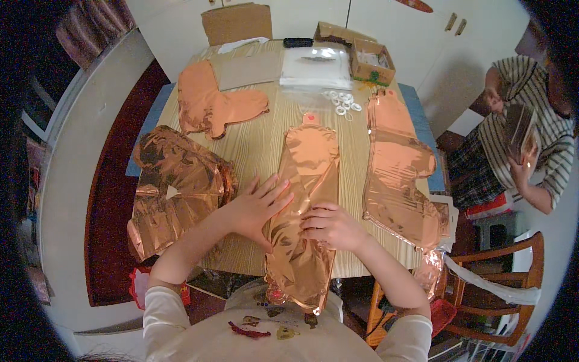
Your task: Fold foil balloons and place them into plastic sleeves with cardboard inserts.
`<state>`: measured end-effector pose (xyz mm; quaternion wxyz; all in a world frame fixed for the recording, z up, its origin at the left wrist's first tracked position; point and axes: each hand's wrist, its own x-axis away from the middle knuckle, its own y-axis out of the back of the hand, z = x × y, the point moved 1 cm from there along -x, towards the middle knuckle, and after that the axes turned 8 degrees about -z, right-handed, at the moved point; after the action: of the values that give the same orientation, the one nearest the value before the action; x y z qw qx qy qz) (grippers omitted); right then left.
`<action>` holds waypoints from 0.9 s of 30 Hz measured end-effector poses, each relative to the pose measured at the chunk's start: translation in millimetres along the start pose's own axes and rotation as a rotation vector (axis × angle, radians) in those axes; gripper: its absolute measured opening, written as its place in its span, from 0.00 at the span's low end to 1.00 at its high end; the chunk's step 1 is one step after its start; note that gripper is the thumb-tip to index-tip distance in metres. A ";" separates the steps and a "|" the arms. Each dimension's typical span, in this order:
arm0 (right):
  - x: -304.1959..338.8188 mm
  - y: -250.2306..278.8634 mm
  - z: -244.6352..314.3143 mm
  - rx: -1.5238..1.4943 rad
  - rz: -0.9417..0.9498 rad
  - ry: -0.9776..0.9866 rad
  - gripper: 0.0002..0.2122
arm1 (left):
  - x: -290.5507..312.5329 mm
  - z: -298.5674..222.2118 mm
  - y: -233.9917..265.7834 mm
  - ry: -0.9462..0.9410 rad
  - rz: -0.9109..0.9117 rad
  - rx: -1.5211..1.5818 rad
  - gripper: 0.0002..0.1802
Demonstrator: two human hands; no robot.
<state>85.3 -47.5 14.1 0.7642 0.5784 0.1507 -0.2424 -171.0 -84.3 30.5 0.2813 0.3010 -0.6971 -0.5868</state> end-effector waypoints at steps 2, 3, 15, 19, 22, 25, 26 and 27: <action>0.6 -0.3 -0.2 0.008 0.008 0.000 0.15 | 2.9 -5.3 2.7 -0.008 0.006 0.008 0.75; 0.5 0.6 -0.6 0.015 0.012 0.001 0.15 | 3.4 -7.2 3.9 -0.012 0.008 0.010 0.75; -2.9 2.0 -1.2 -0.013 0.025 0.026 0.16 | -31.7 9.1 -17.9 0.050 -0.185 -0.153 0.62; 0.6 1.6 -2.1 -0.026 0.055 0.018 0.19 | -42.6 20.7 -17.2 0.097 -0.237 -0.172 0.63; 1.4 1.0 -1.5 -0.034 0.050 -0.001 0.20 | -45.2 29.7 -15.6 0.140 -0.237 -0.160 0.64; 1.5 0.5 -0.5 -0.020 0.055 -0.014 0.19 | -46.5 33.5 -13.0 0.183 -0.207 -0.171 0.66; 0.5 1.4 -0.3 -0.008 0.058 -0.017 0.19 | -47.1 34.4 -11.6 0.201 -0.185 -0.174 0.66; -0.1 2.2 0.0 0.004 0.062 -0.020 0.18 | -47.8 35.5 -10.0 0.219 -0.165 -0.178 0.67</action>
<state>86.4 -47.0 15.9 0.7717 0.5818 0.1246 -0.2247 -164.9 -26.8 13.3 0.3320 0.3931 -0.5805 -0.6311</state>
